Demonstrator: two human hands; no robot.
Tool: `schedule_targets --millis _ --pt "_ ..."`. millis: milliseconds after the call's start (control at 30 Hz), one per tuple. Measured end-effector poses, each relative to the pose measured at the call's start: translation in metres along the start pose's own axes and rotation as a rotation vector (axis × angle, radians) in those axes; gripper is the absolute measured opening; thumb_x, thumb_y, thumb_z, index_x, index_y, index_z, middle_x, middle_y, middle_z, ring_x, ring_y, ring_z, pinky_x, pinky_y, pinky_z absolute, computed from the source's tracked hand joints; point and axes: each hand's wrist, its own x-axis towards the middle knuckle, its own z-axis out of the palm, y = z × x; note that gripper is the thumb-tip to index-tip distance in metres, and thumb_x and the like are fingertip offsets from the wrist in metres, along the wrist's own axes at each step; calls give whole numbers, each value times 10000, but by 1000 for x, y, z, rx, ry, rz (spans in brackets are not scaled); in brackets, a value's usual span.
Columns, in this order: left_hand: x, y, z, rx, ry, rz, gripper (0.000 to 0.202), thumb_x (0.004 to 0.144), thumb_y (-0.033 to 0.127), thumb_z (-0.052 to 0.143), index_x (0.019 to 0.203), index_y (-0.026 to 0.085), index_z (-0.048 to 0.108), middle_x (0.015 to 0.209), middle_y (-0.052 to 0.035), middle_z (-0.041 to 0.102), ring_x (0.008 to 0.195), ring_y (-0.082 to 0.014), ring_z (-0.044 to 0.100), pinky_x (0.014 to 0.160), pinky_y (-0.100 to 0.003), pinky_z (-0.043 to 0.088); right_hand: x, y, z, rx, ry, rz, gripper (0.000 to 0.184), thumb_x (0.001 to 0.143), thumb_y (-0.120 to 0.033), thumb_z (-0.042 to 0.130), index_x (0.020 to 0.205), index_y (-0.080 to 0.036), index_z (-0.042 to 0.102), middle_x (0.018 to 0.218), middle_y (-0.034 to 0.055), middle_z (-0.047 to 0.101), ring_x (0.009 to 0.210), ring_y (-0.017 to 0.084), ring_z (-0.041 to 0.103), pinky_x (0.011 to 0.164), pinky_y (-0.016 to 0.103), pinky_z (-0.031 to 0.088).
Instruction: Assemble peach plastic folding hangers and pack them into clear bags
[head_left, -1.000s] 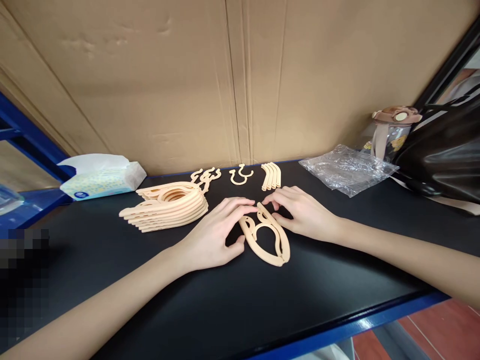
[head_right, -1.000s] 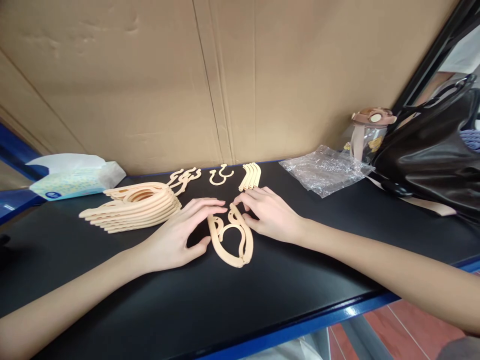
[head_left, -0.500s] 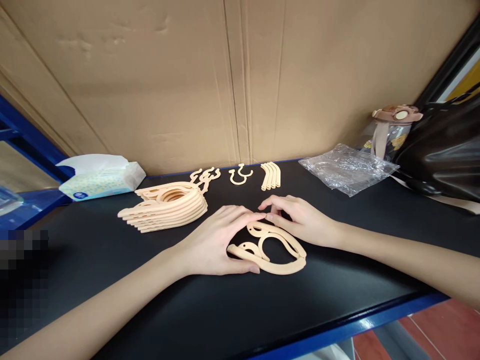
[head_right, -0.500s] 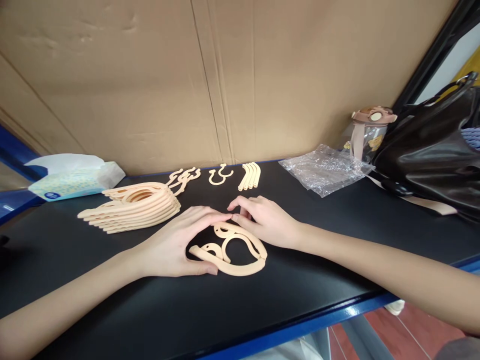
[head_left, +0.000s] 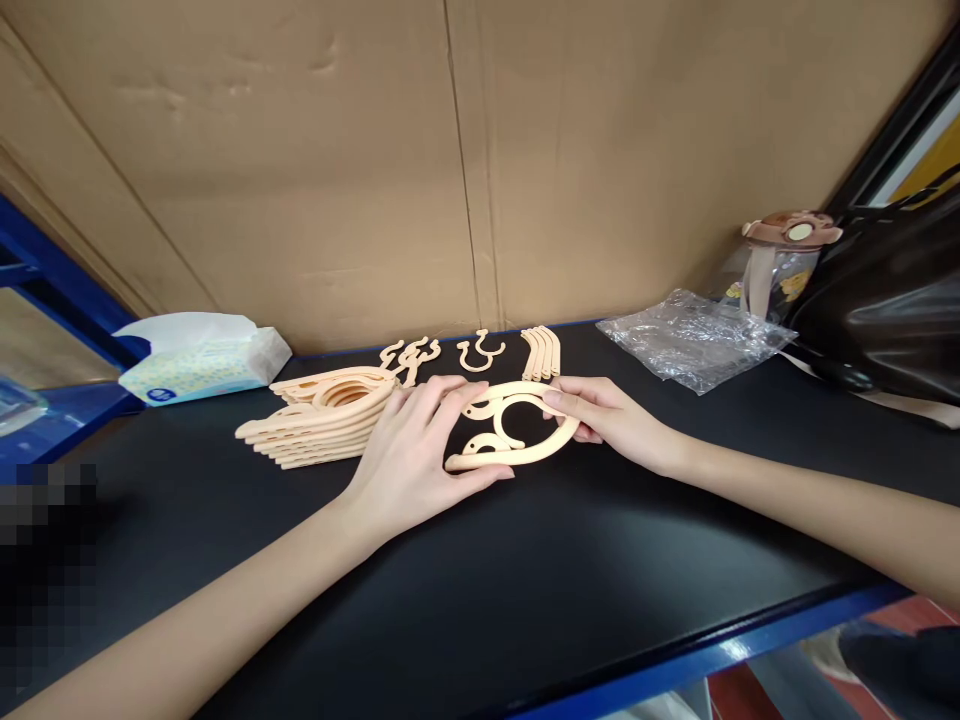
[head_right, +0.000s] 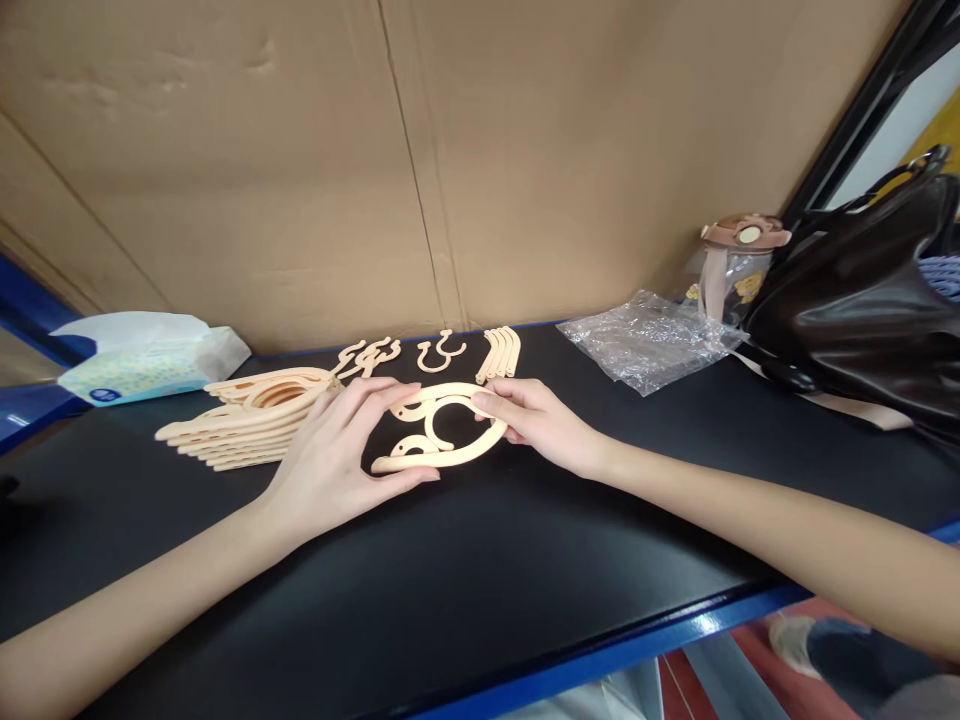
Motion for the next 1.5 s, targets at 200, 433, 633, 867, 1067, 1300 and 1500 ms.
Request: schedule_targets --millis 200,433,633,867,1067,1300,1500 --pt "1 1 -1 -7 -47 16 693 777 631 612 1269 172 445 1214 -110 580 1069 -280 561 893 -398 376 1 0 0 69 -26 8 401 865 -534 553 701 -179 461 589 -65 311 521 67 302 453 214 236" --pt "1 3 -2 -8 -63 47 702 786 622 609 1280 159 426 1199 -118 595 1067 -275 560 878 -385 363 1 3 -1 57 -59 -15 395 882 -517 537 697 -179 452 585 -63 330 517 65 310 448 212 244" --pt "1 5 -2 11 -73 85 722 794 579 630 1322 143 403 1219 -123 590 1090 -277 545 917 -389 364 1 1 0 2 -115 -16 382 877 -510 546 710 -175 473 589 -58 395 522 62 390 453 199 303" --pt "1 7 -2 -15 -75 154 761 794 566 640 1341 97 396 1251 -143 568 1129 -272 525 947 -380 373 -1 1 1 -17 -196 1 331 863 -473 587 764 -166 515 582 -58 499 485 53 436 464 197 337" --pt "-1 6 0 -45 -112 189 785 793 598 619 1366 120 374 1291 -154 549 1157 -288 513 951 -397 402 -2 2 1 -33 -269 -23 311 865 -458 598 805 -161 524 605 -47 545 510 58 460 494 199 365" --pt "-1 6 1 -89 -123 232 768 822 551 609 1413 153 323 1305 -149 541 1162 -296 522 930 -417 448 -4 1 3 -34 -296 -27 305 870 -466 586 856 -165 540 640 -38 558 560 81 519 508 203 402" --pt "4 13 -11 -37 -69 202 683 840 451 621 1375 126 348 1292 -155 531 1169 -290 513 945 -396 441 -1 2 -1 49 -171 -27 542 962 -581 271 812 -150 564 595 -1 583 497 82 469 501 230 337"
